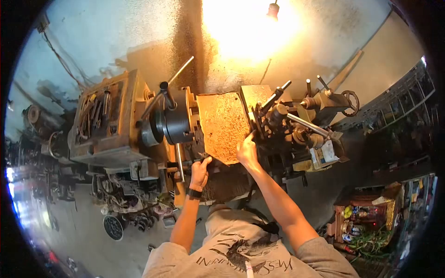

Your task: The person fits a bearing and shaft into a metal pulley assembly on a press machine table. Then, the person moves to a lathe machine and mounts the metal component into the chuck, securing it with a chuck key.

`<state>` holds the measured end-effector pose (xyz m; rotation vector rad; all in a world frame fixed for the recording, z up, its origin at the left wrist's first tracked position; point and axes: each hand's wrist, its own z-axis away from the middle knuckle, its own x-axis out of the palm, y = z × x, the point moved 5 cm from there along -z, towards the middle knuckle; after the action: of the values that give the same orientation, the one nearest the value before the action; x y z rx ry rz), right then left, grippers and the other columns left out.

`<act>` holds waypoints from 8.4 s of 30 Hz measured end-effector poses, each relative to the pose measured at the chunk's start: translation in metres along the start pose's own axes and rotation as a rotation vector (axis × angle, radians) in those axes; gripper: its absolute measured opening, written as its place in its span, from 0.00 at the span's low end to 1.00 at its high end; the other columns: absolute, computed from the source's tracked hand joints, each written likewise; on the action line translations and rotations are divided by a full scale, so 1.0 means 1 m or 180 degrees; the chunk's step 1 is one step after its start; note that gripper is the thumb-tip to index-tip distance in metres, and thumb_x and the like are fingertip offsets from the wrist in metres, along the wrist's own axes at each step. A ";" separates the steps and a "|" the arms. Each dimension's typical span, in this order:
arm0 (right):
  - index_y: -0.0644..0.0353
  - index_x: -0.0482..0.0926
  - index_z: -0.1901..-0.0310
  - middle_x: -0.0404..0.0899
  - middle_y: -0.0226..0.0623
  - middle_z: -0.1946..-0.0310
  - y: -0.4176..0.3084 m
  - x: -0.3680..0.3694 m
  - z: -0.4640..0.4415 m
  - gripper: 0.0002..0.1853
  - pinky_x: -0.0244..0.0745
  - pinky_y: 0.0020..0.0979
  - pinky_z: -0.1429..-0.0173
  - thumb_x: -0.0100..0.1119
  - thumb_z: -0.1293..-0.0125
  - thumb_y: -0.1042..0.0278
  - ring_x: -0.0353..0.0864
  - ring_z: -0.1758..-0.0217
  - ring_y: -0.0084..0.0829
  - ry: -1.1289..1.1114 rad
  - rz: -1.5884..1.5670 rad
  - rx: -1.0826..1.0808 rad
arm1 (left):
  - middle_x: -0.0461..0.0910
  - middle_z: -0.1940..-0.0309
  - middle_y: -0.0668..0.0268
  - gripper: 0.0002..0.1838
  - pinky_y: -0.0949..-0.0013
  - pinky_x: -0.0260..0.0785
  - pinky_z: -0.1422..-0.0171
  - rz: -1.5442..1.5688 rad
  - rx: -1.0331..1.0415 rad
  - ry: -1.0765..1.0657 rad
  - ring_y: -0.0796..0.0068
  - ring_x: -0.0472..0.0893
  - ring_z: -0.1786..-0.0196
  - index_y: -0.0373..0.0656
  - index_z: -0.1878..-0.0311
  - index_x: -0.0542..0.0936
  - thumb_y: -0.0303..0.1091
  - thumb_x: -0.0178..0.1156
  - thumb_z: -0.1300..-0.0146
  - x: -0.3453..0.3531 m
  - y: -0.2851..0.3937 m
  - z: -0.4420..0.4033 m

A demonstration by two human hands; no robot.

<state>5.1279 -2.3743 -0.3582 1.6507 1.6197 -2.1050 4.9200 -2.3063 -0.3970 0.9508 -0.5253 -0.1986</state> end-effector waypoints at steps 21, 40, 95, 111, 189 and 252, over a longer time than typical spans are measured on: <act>0.70 0.62 0.35 0.75 0.43 0.86 -0.035 -0.064 0.060 0.30 0.66 0.31 0.79 0.60 0.36 0.70 0.75 0.85 0.26 -0.0273 0.0102 0.0263 | 0.80 0.69 0.70 0.13 0.73 0.70 0.62 -0.0522 0.0800 -0.0784 0.81 0.77 0.68 0.33 0.61 0.81 0.37 0.59 0.32 0.095 0.019 -0.126; 0.61 0.81 0.54 0.84 0.39 0.70 -0.087 -0.186 -0.017 0.09 0.81 0.26 0.66 0.59 0.35 0.79 0.83 0.70 0.22 0.0055 -0.0856 -0.0521 | 0.78 0.75 0.70 0.13 0.75 0.71 0.69 -0.0799 0.0555 -0.2049 0.83 0.72 0.77 0.35 0.55 0.82 0.36 0.58 0.30 0.181 0.014 -0.187; 0.57 0.80 0.47 0.78 0.38 0.44 -0.120 -0.219 -0.121 0.19 0.63 0.47 0.30 0.61 0.38 0.61 0.65 0.30 0.45 -0.0861 0.2070 -0.2094 | 0.67 0.83 0.76 0.11 0.78 0.53 0.84 0.1371 -0.1172 -0.2347 0.86 0.64 0.86 0.51 0.66 0.67 0.42 0.48 0.25 0.183 -0.015 -0.186; 0.61 0.82 0.57 0.81 0.39 0.62 -0.149 -0.202 -0.141 0.17 0.69 0.43 0.33 0.59 0.50 0.86 0.78 0.43 0.43 -0.1479 0.1935 -0.2738 | 0.66 0.84 0.77 0.09 0.78 0.50 0.85 0.1377 -0.1195 -0.2396 0.85 0.63 0.87 0.51 0.61 0.68 0.42 0.48 0.25 0.183 -0.012 -0.185; 0.64 0.78 0.60 0.80 0.41 0.69 -0.130 -0.219 -0.114 0.12 0.73 0.33 0.59 0.67 0.47 0.77 0.80 0.65 0.33 -0.0879 0.0875 -0.1014 | 0.71 0.84 0.69 0.16 0.74 0.58 0.83 0.1383 -0.0828 -0.2003 0.80 0.67 0.85 0.41 0.45 0.76 0.42 0.51 0.27 0.164 0.001 -0.171; 0.65 0.81 0.51 0.80 0.54 0.80 -0.104 -0.167 -0.133 0.19 0.80 0.43 0.63 0.55 0.44 0.67 0.85 0.74 0.43 0.0028 0.2015 -0.1303 | 0.83 0.72 0.51 0.08 0.63 0.76 0.66 -0.3162 0.3710 0.0351 0.61 0.84 0.69 0.33 0.66 0.81 0.28 0.62 0.46 0.253 0.234 -0.129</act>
<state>5.2377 -2.3220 -0.1545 1.7162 1.1919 -1.3624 5.1874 -2.1766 -0.1802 2.3129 0.0420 -0.7698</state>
